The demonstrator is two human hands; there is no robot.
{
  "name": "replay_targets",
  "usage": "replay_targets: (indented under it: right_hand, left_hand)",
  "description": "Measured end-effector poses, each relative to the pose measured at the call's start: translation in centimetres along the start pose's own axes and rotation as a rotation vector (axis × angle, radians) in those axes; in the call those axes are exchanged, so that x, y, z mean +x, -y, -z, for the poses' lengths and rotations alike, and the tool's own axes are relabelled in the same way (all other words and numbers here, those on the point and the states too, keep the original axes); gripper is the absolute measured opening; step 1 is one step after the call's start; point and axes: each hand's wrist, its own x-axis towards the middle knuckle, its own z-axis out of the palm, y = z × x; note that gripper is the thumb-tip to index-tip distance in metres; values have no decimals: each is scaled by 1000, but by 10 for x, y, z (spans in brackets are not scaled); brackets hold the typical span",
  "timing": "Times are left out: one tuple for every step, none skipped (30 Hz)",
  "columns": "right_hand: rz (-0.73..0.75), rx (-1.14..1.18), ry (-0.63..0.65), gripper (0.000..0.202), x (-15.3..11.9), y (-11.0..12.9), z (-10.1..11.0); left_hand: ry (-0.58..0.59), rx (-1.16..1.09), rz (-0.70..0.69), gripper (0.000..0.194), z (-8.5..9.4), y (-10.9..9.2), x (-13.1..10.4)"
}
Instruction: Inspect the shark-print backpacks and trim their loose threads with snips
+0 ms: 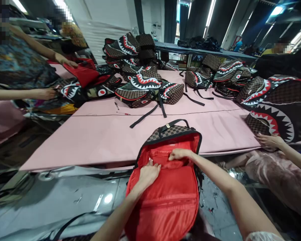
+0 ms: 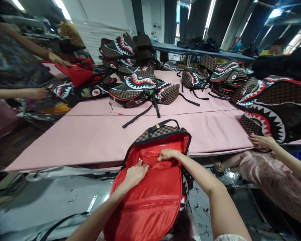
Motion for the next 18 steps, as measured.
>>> replay_targets:
  right_hand:
    - [15, 34, -49, 18, 5, -5, 19]
    - [21, 67, -123, 22, 10, -11, 39]
    - [23, 100, -200, 26, 14, -17, 57]
    - [32, 133, -260, 29, 17, -23, 72]
    - [50, 166, -306, 30, 18, -27, 84]
    - [75, 196, -337, 29, 18, -31, 93]
    - [110, 225, -350, 27, 16, -34, 98]
    - [151, 254, -348, 25, 13, -36, 100]
    - [194, 281, -333, 23, 8, -37, 100]
    - [232, 304, -310, 22, 1, -39, 99]
    - [263, 321, -279, 21, -6, -42, 97]
    - [292, 348, -245, 22, -15, -46, 96]
    - [323, 396, -223, 25, -24, -52, 95]
    - [345, 456, -223, 29, -32, -61, 96]
    - [365, 548, -247, 34, -40, -72, 97]
    - [360, 643, -314, 38, -46, -85, 98]
    - [298, 694, -407, 40, -51, -101, 98]
    - [169, 688, -504, 40, -53, -117, 97]
  left_hand:
    - [25, 15, -3, 47, 2, 0, 3]
    - [46, 31, -5, 48, 3, -1, 6]
    - [63, 49, -6, 50, 4, -2, 9]
    - [75, 66, -6, 51, 4, -3, 10]
    - [82, 83, -6, 52, 4, -4, 11]
    - [84, 98, -6, 52, 4, -6, 12]
    - [83, 112, -5, 53, 3, -7, 12]
    - [80, 123, -5, 52, 3, -9, 12]
    - [77, 133, -1, 51, 2, -10, 12]
    - [80, 144, 4, 50, 1, -11, 13]
    - [94, 156, 11, 49, 2, -12, 13]
    - [111, 170, 20, 48, 2, -13, 14]
    - [127, 182, 25, 48, 3, -14, 13]
    - [143, 189, 26, 48, 5, -16, 13]
    - [145, 191, 23, 48, 8, -17, 12]
    - [149, 181, 14, 50, 10, -19, 12]
    - [153, 175, 11, 51, 12, -20, 12]
    - [156, 173, 7, 52, 14, -22, 12]
